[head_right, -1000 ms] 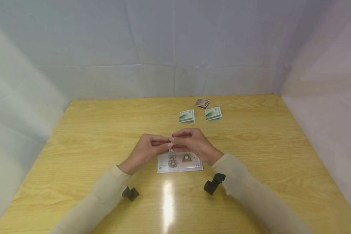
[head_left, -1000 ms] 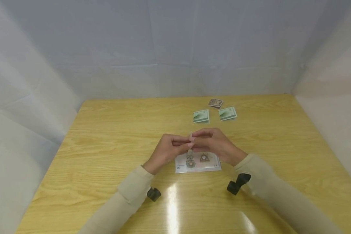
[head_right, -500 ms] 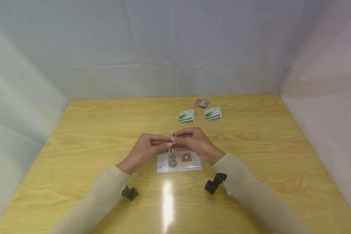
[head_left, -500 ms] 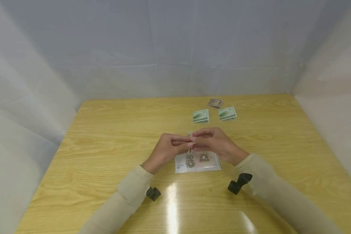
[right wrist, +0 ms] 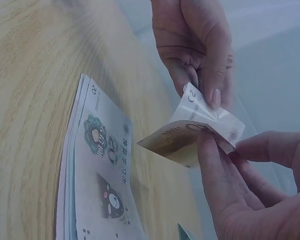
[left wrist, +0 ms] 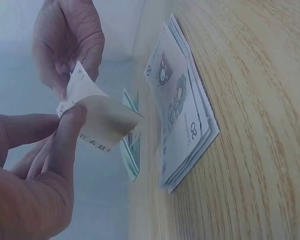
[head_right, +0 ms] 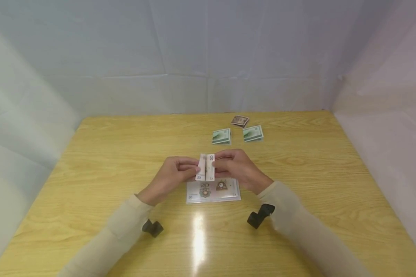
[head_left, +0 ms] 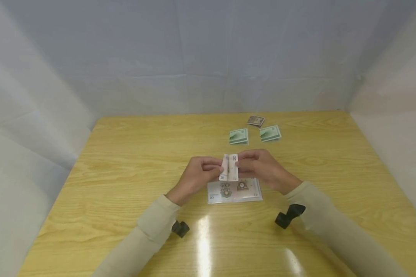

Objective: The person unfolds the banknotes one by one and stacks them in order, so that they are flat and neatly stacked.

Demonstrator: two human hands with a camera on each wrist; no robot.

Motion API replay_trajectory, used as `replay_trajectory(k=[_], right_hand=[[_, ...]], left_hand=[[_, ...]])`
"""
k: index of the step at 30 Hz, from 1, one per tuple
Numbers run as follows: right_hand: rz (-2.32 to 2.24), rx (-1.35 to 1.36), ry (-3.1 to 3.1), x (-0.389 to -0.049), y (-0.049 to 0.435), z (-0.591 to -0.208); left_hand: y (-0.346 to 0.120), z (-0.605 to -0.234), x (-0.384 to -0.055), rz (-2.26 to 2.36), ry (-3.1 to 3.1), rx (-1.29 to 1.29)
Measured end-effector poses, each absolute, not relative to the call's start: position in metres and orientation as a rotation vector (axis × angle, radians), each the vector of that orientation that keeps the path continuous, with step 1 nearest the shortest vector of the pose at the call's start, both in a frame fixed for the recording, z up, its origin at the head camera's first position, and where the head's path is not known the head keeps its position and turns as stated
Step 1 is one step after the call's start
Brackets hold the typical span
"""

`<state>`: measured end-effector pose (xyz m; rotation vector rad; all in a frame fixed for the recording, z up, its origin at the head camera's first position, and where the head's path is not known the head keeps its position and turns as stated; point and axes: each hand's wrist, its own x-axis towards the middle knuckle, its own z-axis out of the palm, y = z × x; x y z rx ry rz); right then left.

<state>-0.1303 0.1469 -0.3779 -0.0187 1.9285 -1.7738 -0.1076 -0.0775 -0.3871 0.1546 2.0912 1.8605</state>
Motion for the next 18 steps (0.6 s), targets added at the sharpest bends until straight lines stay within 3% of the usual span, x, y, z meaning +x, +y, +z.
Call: replay_trajectory(k=[18], right_hand=[[-1.712, -0.019, 2.031, -0.130, 0.178, -0.380]], left_hand=[[-0.086, -0.390, -0.106, 1.860, 2.128, 0.051]])
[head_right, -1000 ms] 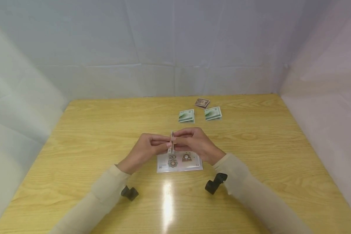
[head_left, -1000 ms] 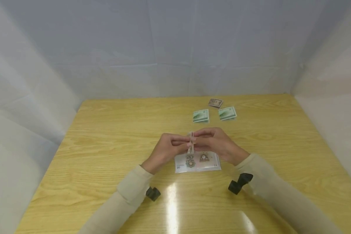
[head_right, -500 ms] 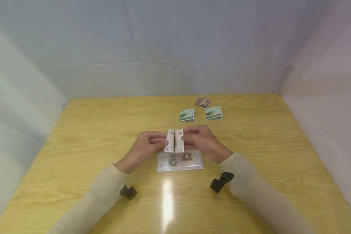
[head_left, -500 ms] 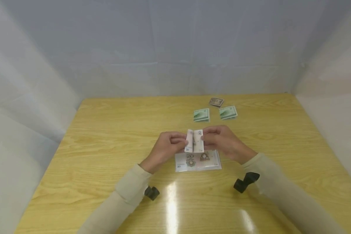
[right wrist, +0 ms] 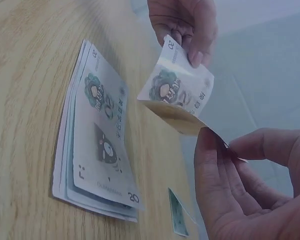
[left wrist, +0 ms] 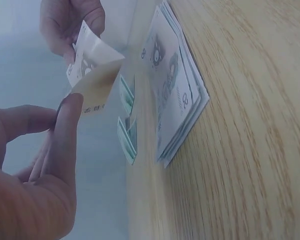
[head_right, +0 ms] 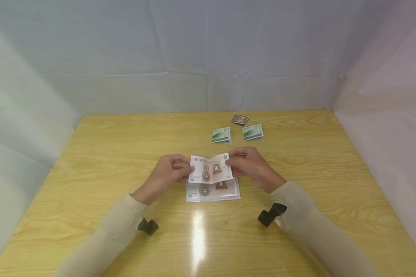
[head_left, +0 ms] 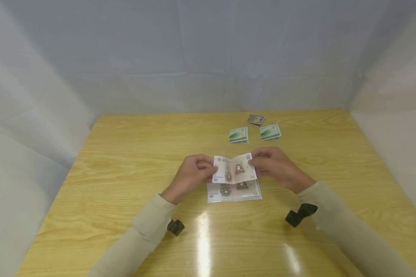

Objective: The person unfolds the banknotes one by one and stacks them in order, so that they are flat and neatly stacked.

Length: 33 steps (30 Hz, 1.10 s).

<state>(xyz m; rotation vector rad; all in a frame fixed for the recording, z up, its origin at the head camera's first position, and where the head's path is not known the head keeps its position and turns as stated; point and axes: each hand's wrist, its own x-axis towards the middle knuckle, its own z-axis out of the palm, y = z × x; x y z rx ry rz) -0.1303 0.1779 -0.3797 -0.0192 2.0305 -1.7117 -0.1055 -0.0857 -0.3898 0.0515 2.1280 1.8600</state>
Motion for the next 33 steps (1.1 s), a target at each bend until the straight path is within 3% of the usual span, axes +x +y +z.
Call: replay_trajectory(k=[16, 33], right_hand=[[-1.526, 0.095, 2.153, -0.130, 0.189, -0.388], [-1.426, -0.035, 2.233, -0.126, 0.192, -0.408]], left_hand=[[-0.100, -0.401, -0.108, 1.731, 2.104, -0.012], [-0.103, -0.411, -0.109, 1.543, 2.185, 0.006]])
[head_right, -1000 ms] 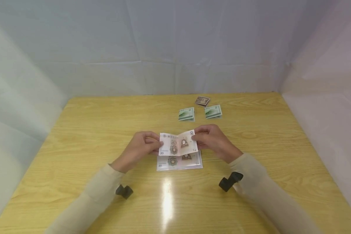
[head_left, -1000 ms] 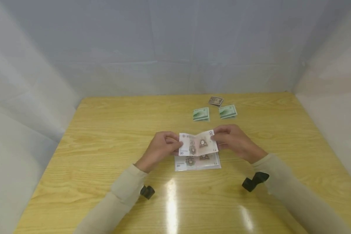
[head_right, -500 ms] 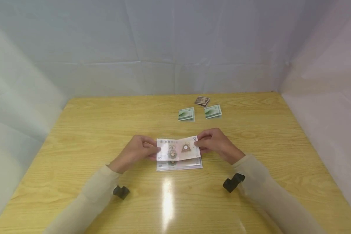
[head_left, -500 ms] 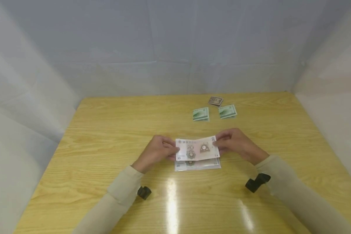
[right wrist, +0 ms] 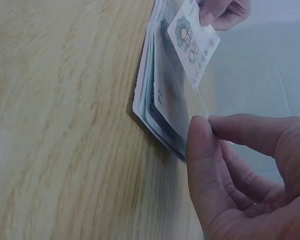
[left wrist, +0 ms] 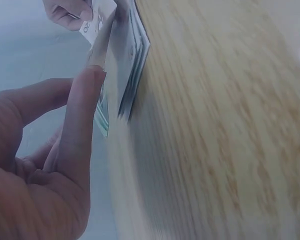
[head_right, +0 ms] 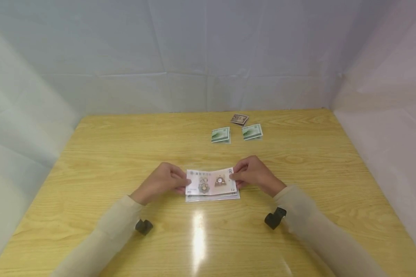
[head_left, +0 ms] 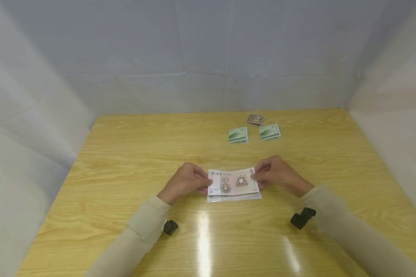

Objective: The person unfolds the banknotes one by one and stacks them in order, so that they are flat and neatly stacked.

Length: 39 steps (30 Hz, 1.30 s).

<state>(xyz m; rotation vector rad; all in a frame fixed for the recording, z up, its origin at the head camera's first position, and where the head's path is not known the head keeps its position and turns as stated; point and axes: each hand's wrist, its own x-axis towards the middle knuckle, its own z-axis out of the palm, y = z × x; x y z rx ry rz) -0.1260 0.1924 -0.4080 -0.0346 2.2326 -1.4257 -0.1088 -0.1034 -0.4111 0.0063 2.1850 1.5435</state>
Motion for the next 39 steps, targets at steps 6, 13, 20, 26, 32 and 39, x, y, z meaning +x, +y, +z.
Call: replay_trajectory(k=[6, 13, 20, 26, 32, 39], right_hand=[[-1.397, -0.063, 2.268, -0.125, 0.190, -0.412], [-1.341, -0.083, 2.333, -0.124, 0.187, -0.417], [-1.279, -0.113, 2.393, -0.124, 0.186, -0.423], [-1.248, -0.117, 2.416, -0.124, 0.187, -0.424], [-1.251, -0.102, 2.420, -0.125, 0.189, -0.422], [-1.280, -0.087, 2.408, -0.127, 0.192, -0.424]], left_hand=[[-0.103, -0.413, -0.110, 1.412, 2.274, 0.035], [-0.101, -0.416, -0.110, 1.309, 2.347, 0.087], [-0.099, -0.417, -0.111, 1.201, 2.418, 0.119], [-0.098, -0.417, -0.113, 1.081, 2.478, 0.143], [-0.099, -0.417, -0.113, 1.030, 2.516, 0.174], [-0.099, -0.417, -0.113, 1.021, 2.544, 0.189]])
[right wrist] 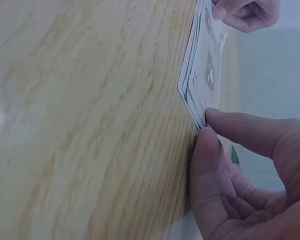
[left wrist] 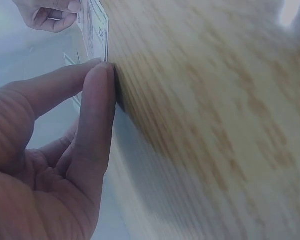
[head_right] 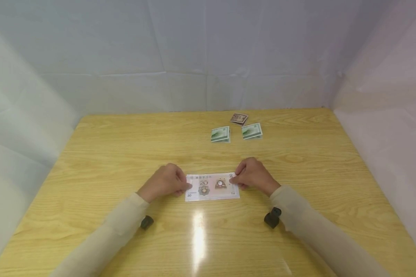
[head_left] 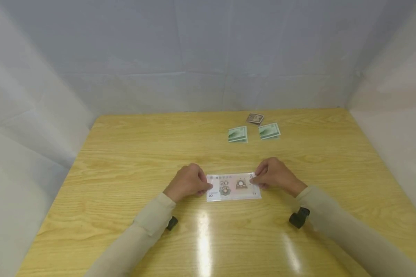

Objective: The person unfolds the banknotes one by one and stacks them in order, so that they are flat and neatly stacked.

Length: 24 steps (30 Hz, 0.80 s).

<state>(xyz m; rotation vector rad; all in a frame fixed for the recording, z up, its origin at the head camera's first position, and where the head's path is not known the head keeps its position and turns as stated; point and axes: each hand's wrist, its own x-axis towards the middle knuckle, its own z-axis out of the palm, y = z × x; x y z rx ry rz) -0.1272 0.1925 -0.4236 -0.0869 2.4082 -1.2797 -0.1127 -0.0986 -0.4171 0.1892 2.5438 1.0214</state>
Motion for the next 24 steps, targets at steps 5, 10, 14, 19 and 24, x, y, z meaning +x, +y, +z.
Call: replay_trajectory(k=[5, 10, 14, 19, 24], right_hand=[[-1.252, -0.063, 2.411, -0.131, 0.194, -0.423], [-1.263, -0.059, 2.434, -0.139, 0.203, -0.417], [-1.299, -0.026, 2.448, -0.148, 0.214, -0.412], [-1.345, 0.049, 2.483, -0.162, 0.235, -0.413], [-1.384, 0.128, 2.497, -0.175, 0.249, -0.409]], left_hand=[[-0.099, -0.416, -0.113, 1.021, 2.543, 0.182], [-0.100, -0.412, -0.112, 1.047, 2.534, 0.180], [-0.104, -0.411, -0.112, 1.114, 2.529, 0.184], [-0.106, -0.407, -0.112, 1.184, 2.498, 0.182], [-0.107, -0.402, -0.111, 1.229, 2.470, 0.195]])
